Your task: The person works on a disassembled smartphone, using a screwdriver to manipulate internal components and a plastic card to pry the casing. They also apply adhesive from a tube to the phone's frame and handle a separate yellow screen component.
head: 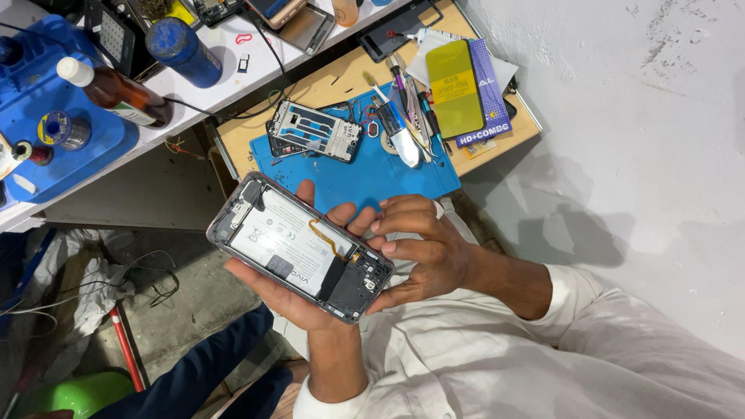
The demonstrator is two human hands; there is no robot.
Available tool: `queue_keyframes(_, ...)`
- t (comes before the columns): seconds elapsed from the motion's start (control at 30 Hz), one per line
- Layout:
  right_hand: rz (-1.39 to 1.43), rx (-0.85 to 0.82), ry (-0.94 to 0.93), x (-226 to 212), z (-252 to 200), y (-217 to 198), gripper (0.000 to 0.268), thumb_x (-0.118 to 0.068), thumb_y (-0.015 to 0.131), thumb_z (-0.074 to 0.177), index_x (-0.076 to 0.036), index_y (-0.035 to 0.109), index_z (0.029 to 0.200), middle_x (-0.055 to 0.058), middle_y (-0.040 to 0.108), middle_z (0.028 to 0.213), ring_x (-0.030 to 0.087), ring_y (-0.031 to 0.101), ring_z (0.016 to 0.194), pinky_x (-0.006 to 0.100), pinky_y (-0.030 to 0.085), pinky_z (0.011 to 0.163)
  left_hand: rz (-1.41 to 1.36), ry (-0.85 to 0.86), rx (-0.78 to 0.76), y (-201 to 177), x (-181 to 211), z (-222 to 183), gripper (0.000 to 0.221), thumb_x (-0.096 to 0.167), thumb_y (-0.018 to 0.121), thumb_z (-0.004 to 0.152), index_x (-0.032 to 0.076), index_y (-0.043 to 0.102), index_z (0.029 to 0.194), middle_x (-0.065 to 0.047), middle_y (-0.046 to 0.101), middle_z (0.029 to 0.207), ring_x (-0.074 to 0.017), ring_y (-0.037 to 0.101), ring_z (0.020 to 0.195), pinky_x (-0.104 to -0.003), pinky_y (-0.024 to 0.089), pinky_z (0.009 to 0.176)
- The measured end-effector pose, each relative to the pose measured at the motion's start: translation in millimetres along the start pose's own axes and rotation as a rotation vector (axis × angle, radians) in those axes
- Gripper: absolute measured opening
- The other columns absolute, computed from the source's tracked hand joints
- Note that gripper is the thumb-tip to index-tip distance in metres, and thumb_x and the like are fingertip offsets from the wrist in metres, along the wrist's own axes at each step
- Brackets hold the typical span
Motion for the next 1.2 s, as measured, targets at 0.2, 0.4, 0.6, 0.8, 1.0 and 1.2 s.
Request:
queue_keyframes(0.2,0.002,0.001,0.034,4,-4,1,0.098,-0.053,0.099,0.073,-0.011,0.038,0.137,0.015,0.051,0.129,0.033,0.057,0.119,0.052,0.055,0.104,-0.033,0.008,0.001,-4,3,0,0.116,0.09,0.036,0.088,0.002,0.029,0.164,-0.042,0.055,0.142,-0.0587,0.055,0.132,-0.068,0.051,0.106)
queue_keyframes(0.4,-0.01,-0.01,0.037,-2,-2,4,0.086,-0.056,0.094,0.075,-0.011,0.045,0.13,0.013,0.051,0.126,0.032,0.057,0.118,0.055,0.053,0.104,0.265,0.121,0.134,-25,11,-2,0.116,0.09,0.04,0.093,-0.003,0.032,0.161,-0.036,0.059,0.13,-0.0502,0.061,0.12,-0.063,0.054,0.103)
queue_keyframes(0.6,0.031,-0.108,0.139,1,-4,13,0.06,-0.041,0.094,0.079,-0.006,0.063,0.116,0.01,0.065,0.115,0.03,0.067,0.105,0.042,0.057,0.093,0.311,0.253,0.281,-43,12,-6,0.085,0.071,0.056,0.096,0.004,0.045,0.146,-0.014,0.06,0.112,-0.031,0.062,0.104,-0.047,0.056,0.089)
queue_keyframes(0.8,0.153,-0.106,0.408,19,-14,16,0.039,-0.02,0.091,0.079,-0.004,0.071,0.108,0.011,0.075,0.105,0.024,0.074,0.091,0.033,0.056,0.08,0.517,0.321,0.474,-55,22,-14,0.053,0.034,0.073,0.1,0.009,0.047,0.138,-0.007,0.06,0.107,-0.0216,0.061,0.098,-0.034,0.053,0.086)
queue_keyframes(1.0,0.227,-0.114,0.521,25,-15,16,0.036,-0.018,0.09,0.08,-0.003,0.073,0.108,0.01,0.076,0.104,0.022,0.074,0.089,0.032,0.058,0.076,0.549,0.288,0.468,-57,23,-15,0.052,0.017,0.075,0.097,0.009,0.045,0.139,-0.007,0.063,0.107,-0.0205,0.063,0.096,-0.034,0.054,0.085)
queue_keyframes(1.2,0.447,-0.058,0.84,43,-36,25,0.028,-0.014,0.081,0.09,0.0,0.073,0.112,0.01,0.077,0.102,0.015,0.073,0.09,0.029,0.062,0.08,0.615,0.317,0.372,-66,27,-13,0.052,0.023,0.077,0.095,0.007,0.049,0.136,-0.01,0.066,0.116,-0.0253,0.064,0.114,-0.045,0.053,0.102)
Point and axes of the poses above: each hand's wrist, its own z-axis towards the middle knuckle, its own y-axis out of the palm, x = y × z, the point moved 6 cm from there along z, towards the middle knuckle
